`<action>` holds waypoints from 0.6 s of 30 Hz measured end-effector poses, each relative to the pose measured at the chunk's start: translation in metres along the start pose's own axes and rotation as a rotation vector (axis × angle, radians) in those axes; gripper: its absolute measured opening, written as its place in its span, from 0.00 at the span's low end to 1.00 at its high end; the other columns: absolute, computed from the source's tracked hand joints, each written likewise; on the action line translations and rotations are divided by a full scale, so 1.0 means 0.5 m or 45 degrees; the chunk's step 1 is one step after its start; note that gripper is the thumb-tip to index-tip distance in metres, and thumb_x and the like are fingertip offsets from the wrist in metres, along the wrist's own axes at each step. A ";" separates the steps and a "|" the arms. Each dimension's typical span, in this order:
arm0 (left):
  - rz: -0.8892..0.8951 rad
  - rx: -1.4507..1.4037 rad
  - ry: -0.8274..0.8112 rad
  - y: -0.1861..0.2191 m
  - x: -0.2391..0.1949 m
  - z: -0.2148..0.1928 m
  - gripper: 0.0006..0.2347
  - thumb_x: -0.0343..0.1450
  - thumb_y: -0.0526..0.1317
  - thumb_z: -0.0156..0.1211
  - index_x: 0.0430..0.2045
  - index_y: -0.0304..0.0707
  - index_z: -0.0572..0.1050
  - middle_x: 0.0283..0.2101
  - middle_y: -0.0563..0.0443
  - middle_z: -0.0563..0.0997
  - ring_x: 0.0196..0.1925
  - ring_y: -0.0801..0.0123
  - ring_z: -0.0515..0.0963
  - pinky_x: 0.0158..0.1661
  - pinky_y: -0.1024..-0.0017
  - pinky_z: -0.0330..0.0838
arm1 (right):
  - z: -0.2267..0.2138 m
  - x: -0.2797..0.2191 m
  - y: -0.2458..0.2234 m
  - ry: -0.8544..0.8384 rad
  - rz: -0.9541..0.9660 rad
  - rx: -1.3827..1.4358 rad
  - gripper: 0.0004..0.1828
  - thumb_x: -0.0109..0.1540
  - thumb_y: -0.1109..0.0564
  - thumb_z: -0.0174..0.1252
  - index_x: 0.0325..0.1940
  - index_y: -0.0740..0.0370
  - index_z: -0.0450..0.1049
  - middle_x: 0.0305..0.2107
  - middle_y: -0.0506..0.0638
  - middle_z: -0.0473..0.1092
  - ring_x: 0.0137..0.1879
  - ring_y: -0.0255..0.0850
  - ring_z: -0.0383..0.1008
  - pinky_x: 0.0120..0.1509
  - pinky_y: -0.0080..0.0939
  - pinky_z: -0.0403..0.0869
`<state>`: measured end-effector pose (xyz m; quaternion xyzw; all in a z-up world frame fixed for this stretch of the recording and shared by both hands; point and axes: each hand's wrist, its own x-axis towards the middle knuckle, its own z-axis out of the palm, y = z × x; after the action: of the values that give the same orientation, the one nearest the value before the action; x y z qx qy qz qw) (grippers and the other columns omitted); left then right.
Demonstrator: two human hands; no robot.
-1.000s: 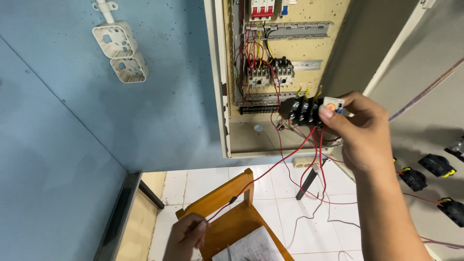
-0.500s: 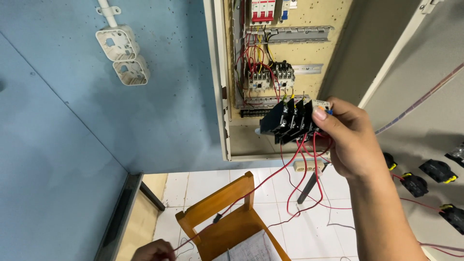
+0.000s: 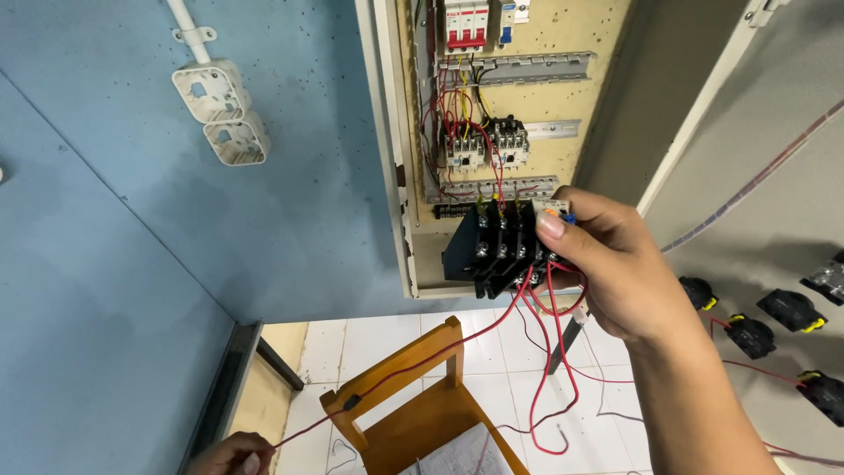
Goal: The person holds a black electrical component with attached wires and uses a screwdriver to tighten connections on the component. They then place the component into an open electrical panel and secure it by tightening screws on the panel's terminal block.
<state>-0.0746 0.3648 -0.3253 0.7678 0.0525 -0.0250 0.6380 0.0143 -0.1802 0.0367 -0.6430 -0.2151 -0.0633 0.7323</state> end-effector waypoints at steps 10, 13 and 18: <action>0.921 0.157 -0.231 0.124 -0.002 0.075 0.11 0.72 0.43 0.60 0.32 0.34 0.82 0.27 0.47 0.83 0.28 0.66 0.84 0.31 0.71 0.78 | 0.000 -0.018 -0.025 -0.063 0.002 -0.041 0.19 0.67 0.50 0.57 0.24 0.56 0.61 0.20 0.41 0.54 0.23 0.30 0.61 0.24 0.30 0.67; 1.064 0.186 -0.313 0.130 -0.001 0.071 0.15 0.76 0.47 0.52 0.34 0.34 0.82 0.26 0.50 0.83 0.26 0.69 0.83 0.31 0.73 0.77 | -0.003 -0.028 -0.029 -0.083 -0.067 -0.117 0.19 0.66 0.51 0.57 0.24 0.54 0.59 0.21 0.39 0.52 0.26 0.29 0.56 0.28 0.31 0.65; 0.219 0.331 -0.080 0.137 -0.037 0.058 0.12 0.66 0.42 0.67 0.32 0.32 0.92 0.28 0.49 0.93 0.30 0.71 0.91 0.36 0.79 0.76 | 0.001 -0.031 -0.033 -0.123 -0.084 -0.128 0.18 0.66 0.51 0.57 0.25 0.55 0.62 0.20 0.39 0.57 0.25 0.29 0.60 0.29 0.30 0.62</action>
<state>-0.0844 0.3231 -0.2620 0.8445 -0.0369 -0.0008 0.5343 -0.0060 -0.1852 0.0456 -0.6739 -0.2676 -0.0669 0.6854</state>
